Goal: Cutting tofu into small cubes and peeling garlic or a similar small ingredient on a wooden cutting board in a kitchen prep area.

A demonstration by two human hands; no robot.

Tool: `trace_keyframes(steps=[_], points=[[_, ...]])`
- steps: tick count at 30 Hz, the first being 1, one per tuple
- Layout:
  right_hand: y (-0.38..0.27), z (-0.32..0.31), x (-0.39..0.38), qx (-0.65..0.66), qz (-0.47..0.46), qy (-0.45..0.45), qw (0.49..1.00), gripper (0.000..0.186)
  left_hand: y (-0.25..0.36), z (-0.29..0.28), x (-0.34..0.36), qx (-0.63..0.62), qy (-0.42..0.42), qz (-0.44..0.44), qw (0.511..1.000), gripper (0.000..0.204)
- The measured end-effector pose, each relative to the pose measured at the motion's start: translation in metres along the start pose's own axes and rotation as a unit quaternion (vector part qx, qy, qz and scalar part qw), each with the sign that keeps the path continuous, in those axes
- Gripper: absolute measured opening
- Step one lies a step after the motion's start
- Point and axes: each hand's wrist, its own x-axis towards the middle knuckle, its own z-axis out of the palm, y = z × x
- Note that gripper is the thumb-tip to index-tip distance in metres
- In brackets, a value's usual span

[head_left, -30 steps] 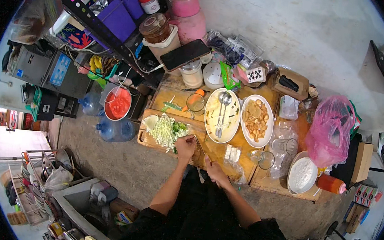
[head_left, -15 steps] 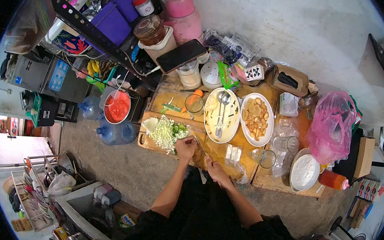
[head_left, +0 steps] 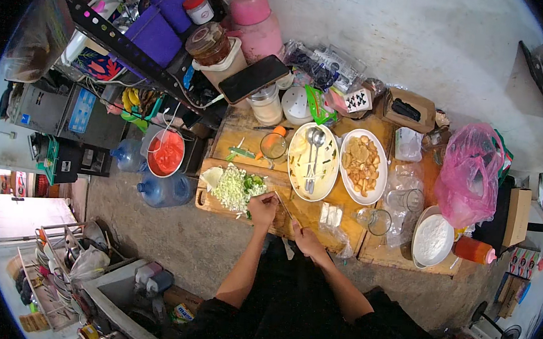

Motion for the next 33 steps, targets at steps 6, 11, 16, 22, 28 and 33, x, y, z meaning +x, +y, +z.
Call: trace_keyframes(steps=[6, 11, 16, 22, 28, 33], points=[[0.001, 0.0, 0.004, -0.023, 0.023, -0.01, 0.999, 0.067, -0.009, 0.005, 0.002, -0.032, -0.003, -0.019, 0.999, 0.014], [0.003, -0.002, 0.006, -0.049, 0.047, -0.036, 0.997, 0.071, -0.004, 0.002, 0.001, -0.008, 0.001, 0.001, 1.0, 0.014], [0.002, 0.0, 0.008, -0.093, 0.029, -0.015, 0.995, 0.074, -0.002, 0.0, 0.0, -0.013, -0.001, 0.003, 1.0, 0.015], [0.019, 0.008, 0.013, -0.1, -0.097, 0.094, 0.986, 0.077, 0.003, 0.001, 0.001, -0.01, -0.011, -0.003, 1.0, 0.015], [-0.008, -0.007, 0.003, -0.069, 0.04, -0.037, 0.996, 0.072, 0.001, 0.001, 0.0, -0.029, 0.003, 0.001, 1.0, 0.015], [0.008, 0.002, 0.01, -0.098, -0.01, 0.021, 0.995, 0.075, -0.003, 0.003, 0.002, -0.019, -0.005, -0.011, 1.0, 0.015]])
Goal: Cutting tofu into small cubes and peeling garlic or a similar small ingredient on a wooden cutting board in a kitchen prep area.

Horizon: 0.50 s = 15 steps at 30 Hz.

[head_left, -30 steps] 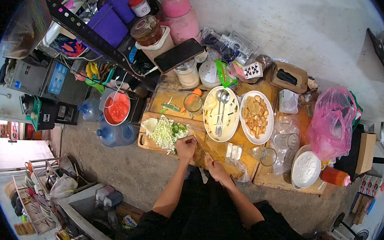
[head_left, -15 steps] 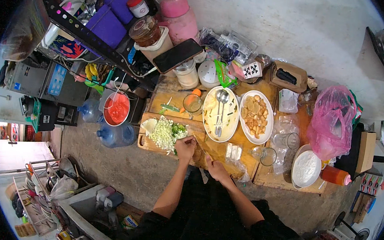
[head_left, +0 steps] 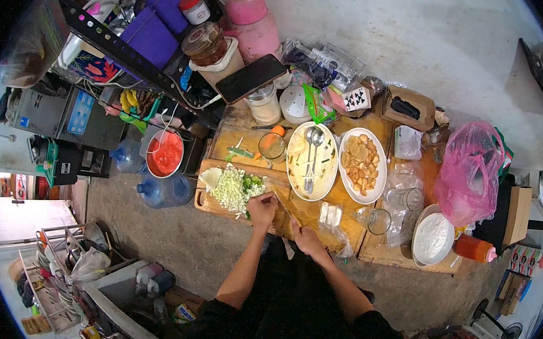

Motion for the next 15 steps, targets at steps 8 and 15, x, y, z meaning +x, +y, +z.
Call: trace_keyframes(steps=[8, 15], points=[[0.015, 0.01, 0.007, -0.008, -0.033, 0.034, 0.999, 0.078, -0.009, 0.001, -0.001, -0.002, 0.005, 0.02, 1.0, 0.018], [-0.009, -0.005, -0.001, 0.008, 0.012, -0.024, 1.0, 0.076, -0.017, 0.002, 0.0, -0.021, 0.008, -0.002, 1.0, 0.017]])
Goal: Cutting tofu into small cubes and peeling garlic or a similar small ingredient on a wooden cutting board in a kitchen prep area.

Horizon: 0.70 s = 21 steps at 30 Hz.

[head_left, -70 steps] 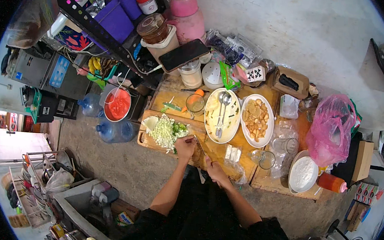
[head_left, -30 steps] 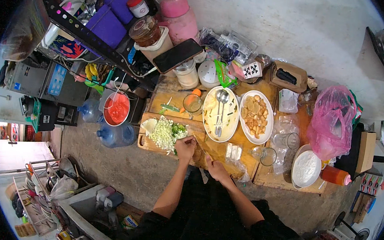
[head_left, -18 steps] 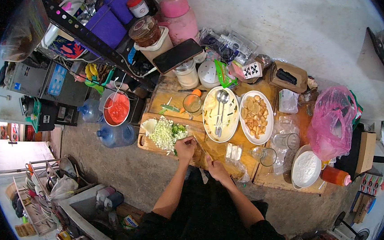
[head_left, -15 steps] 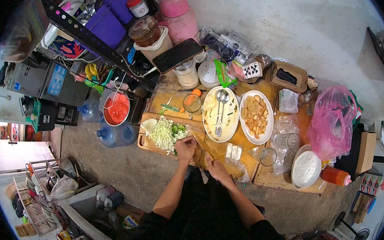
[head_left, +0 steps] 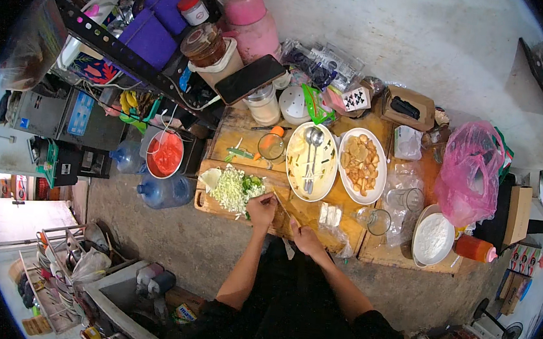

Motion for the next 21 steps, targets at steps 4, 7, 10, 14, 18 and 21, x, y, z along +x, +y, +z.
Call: trace_keyframes(steps=[4, 7, 10, 14, 18, 21], points=[[0.007, 0.003, 0.004, -0.002, 0.009, 0.019, 1.0, 0.077, 0.013, 0.002, -0.001, 0.009, -0.003, 0.005, 1.0, 0.017], [-0.002, -0.002, 0.001, -0.024, 0.021, -0.016, 0.999, 0.077, 0.015, -0.002, -0.002, 0.026, 0.01, 0.004, 1.0, 0.017], [0.001, 0.002, 0.002, -0.041, 0.003, 0.001, 0.999, 0.077, 0.011, -0.001, -0.001, 0.016, 0.009, 0.006, 1.0, 0.017], [0.005, 0.008, 0.003, -0.035, -0.031, 0.05, 0.998, 0.072, 0.016, -0.001, -0.002, 0.017, 0.003, 0.002, 1.0, 0.016], [0.014, 0.017, 0.01, -0.041, -0.034, 0.044, 0.998, 0.073, 0.014, -0.001, -0.001, -0.005, -0.002, -0.015, 1.0, 0.016], [0.021, 0.023, 0.014, -0.061, -0.02, 0.054, 0.996, 0.073, 0.015, 0.002, -0.002, -0.003, -0.007, -0.025, 1.0, 0.017]])
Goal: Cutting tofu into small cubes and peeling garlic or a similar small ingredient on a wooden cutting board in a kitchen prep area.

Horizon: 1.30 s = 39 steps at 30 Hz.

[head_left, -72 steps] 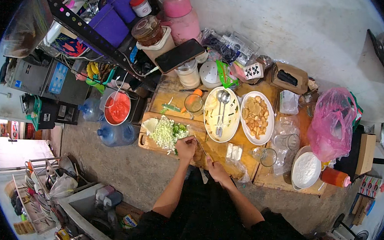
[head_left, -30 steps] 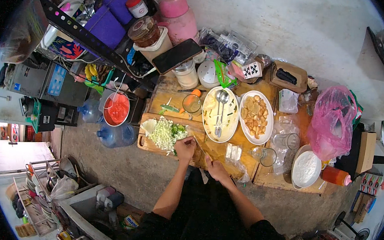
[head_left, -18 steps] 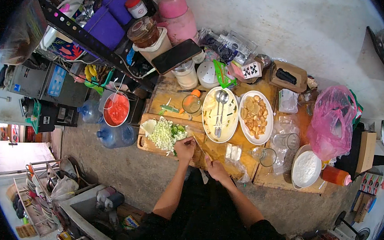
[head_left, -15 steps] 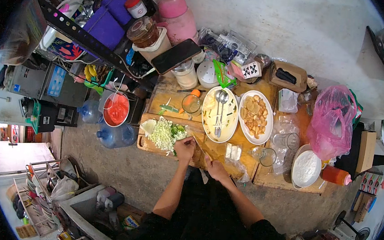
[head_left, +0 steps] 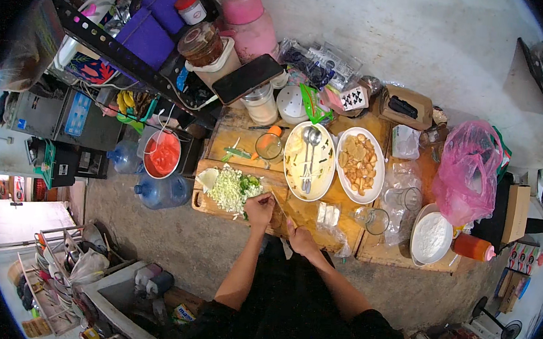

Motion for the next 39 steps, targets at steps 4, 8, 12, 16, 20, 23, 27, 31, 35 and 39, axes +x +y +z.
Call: trace_keyframes(steps=[4, 8, 12, 16, 20, 23, 27, 31, 35, 39], points=[[-0.03, -0.024, -0.014, 0.037, 0.001, -0.088, 0.995, 0.075, -0.008, -0.008, 0.0, 0.021, 0.007, 0.006, 1.0, 0.016], [-0.01, -0.002, -0.007, -0.004, -0.049, 0.044, 0.998, 0.076, 0.006, -0.006, -0.001, 0.0, 0.007, 0.013, 1.0, 0.015], [-0.006, -0.001, -0.003, 0.066, -0.019, 0.008, 0.998, 0.064, 0.026, -0.01, -0.003, 0.077, 0.009, 0.035, 0.996, 0.016], [-0.036, -0.036, -0.015, 0.122, 0.072, -0.084, 0.986, 0.067, 0.038, -0.023, 0.0, 0.094, 0.023, 0.007, 0.995, 0.017], [-0.041, -0.044, -0.017, 0.094, 0.037, -0.065, 0.993, 0.07, 0.022, -0.025, 0.004, 0.105, 0.033, 0.031, 0.994, 0.015], [-0.035, -0.041, -0.014, 0.108, 0.074, -0.082, 0.988, 0.072, 0.016, -0.023, 0.005, 0.063, 0.038, 0.019, 0.997, 0.013], [-0.02, -0.028, -0.01, 0.086, 0.075, -0.04, 0.993, 0.071, 0.006, -0.019, 0.008, -0.06, 0.037, -0.009, 0.997, 0.01], [-0.03, -0.035, -0.017, 0.092, 0.078, -0.06, 0.991, 0.071, -0.001, -0.019, 0.008, -0.127, 0.032, -0.039, 0.991, 0.009], [-0.026, -0.033, -0.018, 0.095, 0.069, -0.054, 0.992, 0.072, -0.005, -0.019, 0.007, -0.133, 0.02, -0.023, 0.991, 0.014], [-0.024, -0.03, -0.017, 0.091, 0.057, -0.047, 0.993, 0.073, -0.007, -0.018, 0.005, -0.134, 0.014, -0.033, 0.99, 0.02]])
